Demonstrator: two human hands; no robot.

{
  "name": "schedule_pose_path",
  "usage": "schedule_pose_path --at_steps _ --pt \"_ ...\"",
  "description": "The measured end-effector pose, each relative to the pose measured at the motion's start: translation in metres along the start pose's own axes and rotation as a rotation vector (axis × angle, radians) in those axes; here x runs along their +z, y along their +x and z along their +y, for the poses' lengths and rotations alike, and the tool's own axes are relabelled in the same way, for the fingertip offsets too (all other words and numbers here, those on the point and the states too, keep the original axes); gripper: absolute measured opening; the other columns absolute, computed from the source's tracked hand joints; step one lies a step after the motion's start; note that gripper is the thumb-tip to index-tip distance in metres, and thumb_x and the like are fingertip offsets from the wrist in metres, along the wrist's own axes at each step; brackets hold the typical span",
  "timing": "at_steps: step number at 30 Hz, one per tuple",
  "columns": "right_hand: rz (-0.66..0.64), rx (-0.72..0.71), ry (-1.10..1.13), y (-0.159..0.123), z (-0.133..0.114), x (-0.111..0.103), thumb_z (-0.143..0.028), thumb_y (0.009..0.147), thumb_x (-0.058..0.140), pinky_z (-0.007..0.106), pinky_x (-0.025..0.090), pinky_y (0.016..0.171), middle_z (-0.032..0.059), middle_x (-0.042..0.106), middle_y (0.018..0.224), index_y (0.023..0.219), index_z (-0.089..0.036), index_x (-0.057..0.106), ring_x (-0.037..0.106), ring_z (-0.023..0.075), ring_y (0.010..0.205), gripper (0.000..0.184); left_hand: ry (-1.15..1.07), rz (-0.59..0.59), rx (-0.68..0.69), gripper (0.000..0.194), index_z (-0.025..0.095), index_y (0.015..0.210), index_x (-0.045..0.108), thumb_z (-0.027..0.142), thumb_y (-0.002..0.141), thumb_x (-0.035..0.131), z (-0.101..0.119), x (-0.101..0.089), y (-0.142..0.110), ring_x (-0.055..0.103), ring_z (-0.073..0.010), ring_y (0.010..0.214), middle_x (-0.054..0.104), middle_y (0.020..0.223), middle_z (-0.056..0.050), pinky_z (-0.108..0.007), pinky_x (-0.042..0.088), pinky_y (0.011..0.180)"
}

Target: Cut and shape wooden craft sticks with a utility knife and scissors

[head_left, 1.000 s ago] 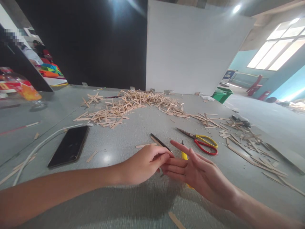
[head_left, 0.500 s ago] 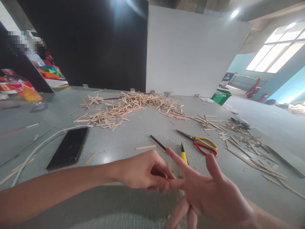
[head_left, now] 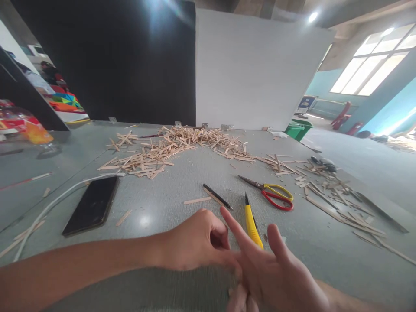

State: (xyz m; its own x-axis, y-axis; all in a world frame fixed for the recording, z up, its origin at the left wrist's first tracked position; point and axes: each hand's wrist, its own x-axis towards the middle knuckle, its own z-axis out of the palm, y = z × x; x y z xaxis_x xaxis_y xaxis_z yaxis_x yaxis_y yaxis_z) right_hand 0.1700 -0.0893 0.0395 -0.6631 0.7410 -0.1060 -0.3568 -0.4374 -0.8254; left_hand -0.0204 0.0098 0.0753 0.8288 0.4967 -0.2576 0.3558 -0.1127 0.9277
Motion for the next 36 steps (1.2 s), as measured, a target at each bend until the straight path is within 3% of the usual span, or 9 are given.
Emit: schedule_pose_path --at_steps 8,13,17,22,25,28,30,33,36 --pt "-0.1 0.014 -0.022 0.004 -0.021 -0.018 -0.102 0.075 0.002 0.023 0.052 0.045 0.0135 0.051 0.16 0.164 -0.046 -0.01 0.08 0.03 0.097 0.106 -0.054 -0.416 0.003 0.034 0.02 0.13 0.075 0.031 0.099 0.066 0.017 -0.043 -0.001 0.061 -0.0101 0.065 0.067 0.086 -0.003 -0.022 0.052 0.063" --pt "-0.017 -0.035 0.039 0.001 0.0 -0.014 -0.101 0.078 0.023 0.02 0.052 0.054 0.012 0.059 0.152 0.164 -0.046 -0.006 0.081 0.0193 0.083 0.106 -0.074 -0.26 -0.047 0.032 0.016 0.094 0.083 0.042 0.076 0.089 0.005 -0.023 0.001 0.043 -0.0074 0.048 0.056 0.059 0.004 -0.02 0.031 0.043" --pt "-0.009 -0.022 0.038 0.003 0.008 -0.012 -0.099 0.081 0.023 0.021 0.053 0.059 0.0111 0.055 0.156 0.164 -0.048 -0.001 0.08 0.0175 0.082 0.1 -0.049 -0.048 -0.013 0.04 0.015 0.064 0.071 0.045 0.062 0.096 -0.003 -0.004 0.002 0.037 -0.0071 0.051 0.048 0.052 0.007 -0.021 0.024 0.043" --pt "-0.048 0.014 -0.027 0.003 -0.01 -0.009 -0.096 0.085 0.029 0.024 0.054 0.056 0.0159 0.053 0.156 0.163 -0.047 -0.012 0.08 0.0298 0.097 0.101 -0.035 -0.309 0.009 0.027 0.017 0.102 0.082 0.04 0.09 0.075 0.005 -0.025 0.004 0.055 -0.0107 0.056 0.064 0.068 0.001 -0.02 0.039 0.047" --pt "0.142 -0.046 -0.215 0.0 -0.023 -0.013 -0.076 0.093 0.058 0.027 0.058 0.055 0.0168 0.066 0.141 0.165 -0.043 -0.004 0.081 0.0259 0.086 0.1 0.16 -0.361 0.082 0.042 0.021 0.136 0.07 0.023 0.095 0.062 0.007 -0.048 0.005 0.071 -0.0191 0.082 0.075 0.097 -0.006 -0.026 0.054 0.065" --pt "0.488 -0.166 -0.449 -0.003 -0.034 -0.028 -0.057 0.097 0.068 0.017 0.043 0.041 0.0057 0.078 0.096 0.155 -0.029 0.038 0.06 0.0074 0.043 0.071 0.596 0.024 0.138 0.05 0.026 0.144 0.063 0.013 0.096 0.056 0.002 -0.063 0.005 0.07 -0.0232 0.103 0.076 0.111 -0.008 -0.032 0.052 0.087" --pt "0.642 -0.189 -0.55 -0.005 -0.042 -0.039 -0.064 0.097 0.062 0.016 0.029 0.036 -0.0049 0.062 0.057 0.117 -0.018 0.068 0.035 0.0029 0.031 0.05 0.71 0.178 0.129 0.042 0.025 0.137 0.069 0.015 0.098 0.055 -0.004 -0.065 0.006 0.068 -0.0242 0.105 0.076 0.112 -0.008 -0.033 0.049 0.089" --pt "0.788 -0.195 -0.652 -0.007 -0.053 -0.054 -0.08 0.092 0.052 0.021 0.022 0.038 -0.0084 0.033 0.039 0.058 -0.019 0.056 0.026 0.0059 0.034 0.07 0.732 0.166 0.084 0.026 0.021 0.117 0.078 0.021 0.096 0.063 -0.012 -0.061 0.008 0.067 -0.0255 0.103 0.076 0.108 -0.009 -0.032 0.048 0.084" --pt "0.872 -0.223 -0.786 -0.006 -0.06 -0.064 -0.078 0.096 0.043 0.025 0.025 0.042 -0.0094 0.031 0.045 0.071 -0.02 0.06 0.029 0.0103 0.039 0.065 0.737 0.109 0.061 0.011 0.018 0.097 0.08 0.02 0.088 0.075 -0.018 -0.056 0.012 0.068 -0.0252 0.094 0.075 0.097 -0.009 -0.031 0.046 0.077"
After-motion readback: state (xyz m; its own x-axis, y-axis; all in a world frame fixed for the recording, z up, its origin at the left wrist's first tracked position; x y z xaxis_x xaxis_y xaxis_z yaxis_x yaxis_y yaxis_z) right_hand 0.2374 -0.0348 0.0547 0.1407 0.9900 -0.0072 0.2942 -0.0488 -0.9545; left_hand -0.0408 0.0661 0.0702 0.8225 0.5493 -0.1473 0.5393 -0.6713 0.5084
